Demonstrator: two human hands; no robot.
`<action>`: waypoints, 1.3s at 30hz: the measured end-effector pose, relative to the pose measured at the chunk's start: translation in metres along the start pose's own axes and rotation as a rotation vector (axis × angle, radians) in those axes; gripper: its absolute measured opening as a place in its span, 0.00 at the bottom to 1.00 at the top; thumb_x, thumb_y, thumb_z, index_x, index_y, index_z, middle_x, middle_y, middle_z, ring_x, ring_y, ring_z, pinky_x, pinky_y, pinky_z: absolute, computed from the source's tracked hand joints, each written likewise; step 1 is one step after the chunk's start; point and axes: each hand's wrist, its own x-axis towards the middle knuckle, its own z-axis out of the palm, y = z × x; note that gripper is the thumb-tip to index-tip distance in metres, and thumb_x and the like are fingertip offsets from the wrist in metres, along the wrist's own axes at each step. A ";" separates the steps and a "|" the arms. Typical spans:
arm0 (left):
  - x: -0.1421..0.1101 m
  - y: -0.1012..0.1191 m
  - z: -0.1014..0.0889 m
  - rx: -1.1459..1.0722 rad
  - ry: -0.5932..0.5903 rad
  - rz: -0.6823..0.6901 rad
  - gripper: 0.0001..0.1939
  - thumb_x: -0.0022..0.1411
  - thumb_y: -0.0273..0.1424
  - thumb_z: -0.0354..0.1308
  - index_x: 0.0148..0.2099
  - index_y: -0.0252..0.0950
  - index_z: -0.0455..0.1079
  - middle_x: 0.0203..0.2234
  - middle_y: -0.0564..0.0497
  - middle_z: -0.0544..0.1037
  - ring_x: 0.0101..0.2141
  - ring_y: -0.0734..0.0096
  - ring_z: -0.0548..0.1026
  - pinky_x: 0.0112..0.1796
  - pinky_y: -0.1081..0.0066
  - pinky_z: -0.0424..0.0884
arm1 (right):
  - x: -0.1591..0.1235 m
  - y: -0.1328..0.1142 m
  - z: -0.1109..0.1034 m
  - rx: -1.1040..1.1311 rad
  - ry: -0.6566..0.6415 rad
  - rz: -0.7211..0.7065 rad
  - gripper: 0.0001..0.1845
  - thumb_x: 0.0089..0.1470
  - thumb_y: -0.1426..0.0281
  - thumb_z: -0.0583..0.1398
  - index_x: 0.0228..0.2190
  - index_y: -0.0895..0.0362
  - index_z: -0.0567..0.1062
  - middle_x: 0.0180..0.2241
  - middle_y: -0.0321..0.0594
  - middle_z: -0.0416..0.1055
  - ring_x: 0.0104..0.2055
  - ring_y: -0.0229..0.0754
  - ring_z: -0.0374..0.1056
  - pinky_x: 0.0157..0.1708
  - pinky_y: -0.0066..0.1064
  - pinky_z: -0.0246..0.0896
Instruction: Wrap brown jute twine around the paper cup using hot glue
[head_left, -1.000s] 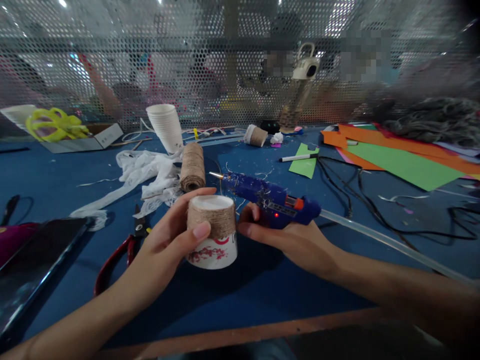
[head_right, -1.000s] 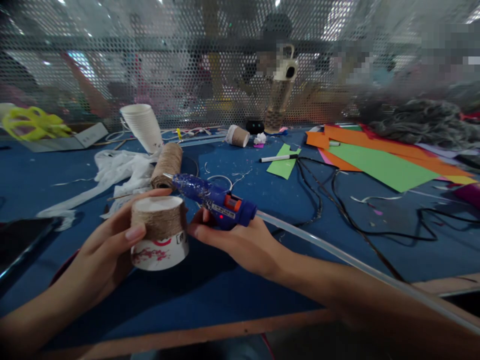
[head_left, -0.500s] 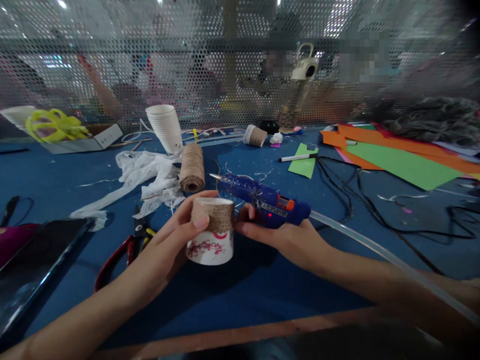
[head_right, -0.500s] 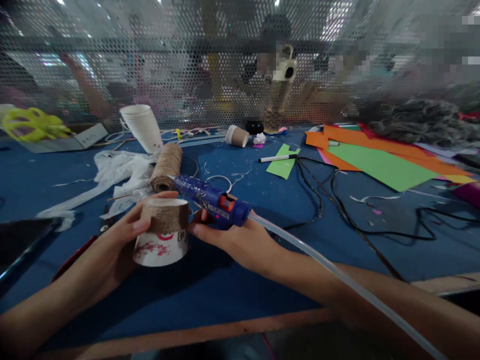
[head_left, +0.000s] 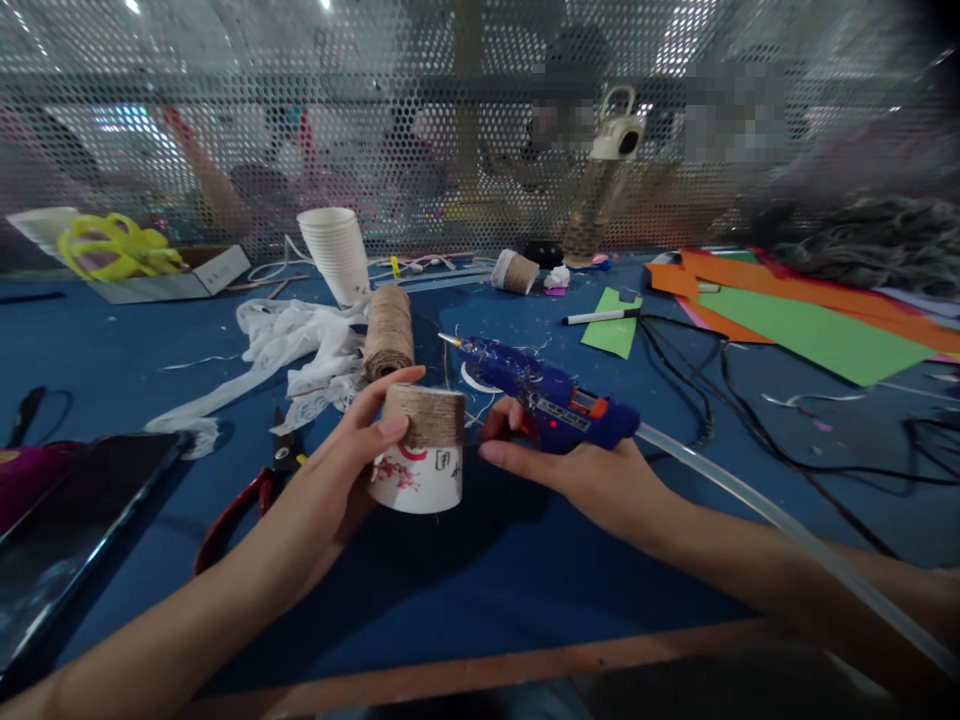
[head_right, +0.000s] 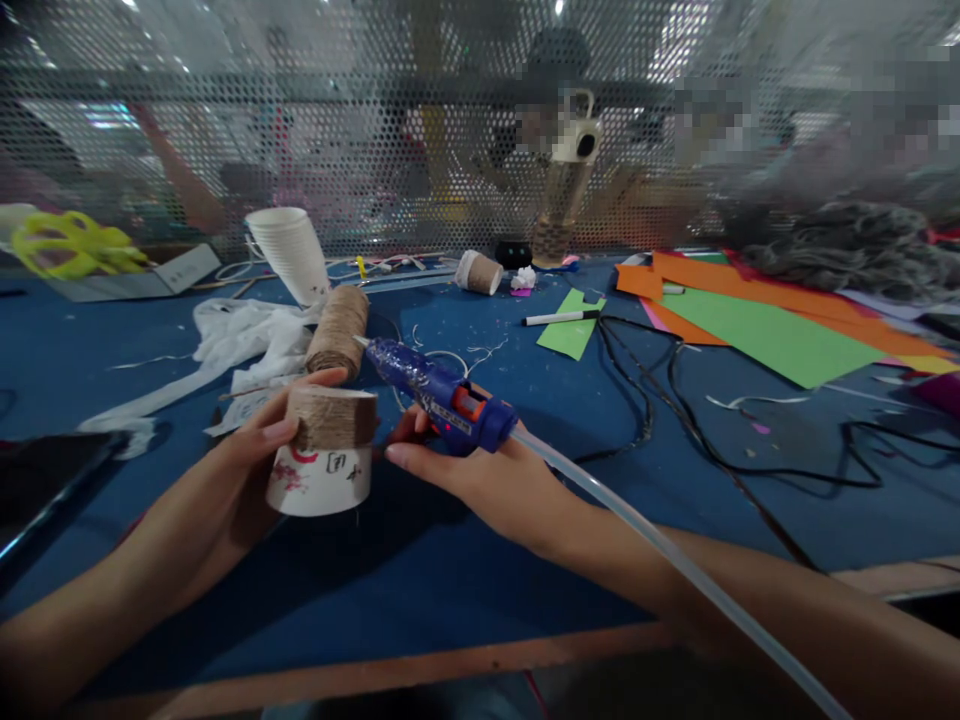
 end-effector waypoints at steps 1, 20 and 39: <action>0.000 0.001 0.001 -0.005 0.006 0.005 0.26 0.58 0.38 0.64 0.59 0.48 0.70 0.42 0.55 0.82 0.37 0.68 0.78 0.32 0.78 0.72 | 0.000 0.000 0.000 0.001 -0.001 0.000 0.09 0.47 0.67 0.67 0.27 0.53 0.71 0.32 0.33 0.76 0.39 0.40 0.74 0.47 0.35 0.71; 0.000 0.001 -0.002 0.023 -0.081 -0.044 0.22 0.60 0.44 0.61 0.54 0.42 0.73 0.39 0.50 0.83 0.35 0.66 0.79 0.31 0.75 0.74 | -0.002 0.001 -0.005 0.054 -0.040 -0.121 0.13 0.54 0.65 0.67 0.26 0.53 0.68 0.33 0.33 0.73 0.39 0.38 0.70 0.42 0.31 0.67; -0.001 0.007 -0.004 -0.138 -0.112 0.045 0.14 0.65 0.37 0.56 0.43 0.32 0.77 0.31 0.47 0.84 0.30 0.62 0.80 0.30 0.67 0.80 | -0.007 -0.003 -0.018 0.202 -0.300 0.076 0.15 0.57 0.60 0.64 0.25 0.56 0.72 0.22 0.33 0.68 0.23 0.36 0.66 0.24 0.29 0.65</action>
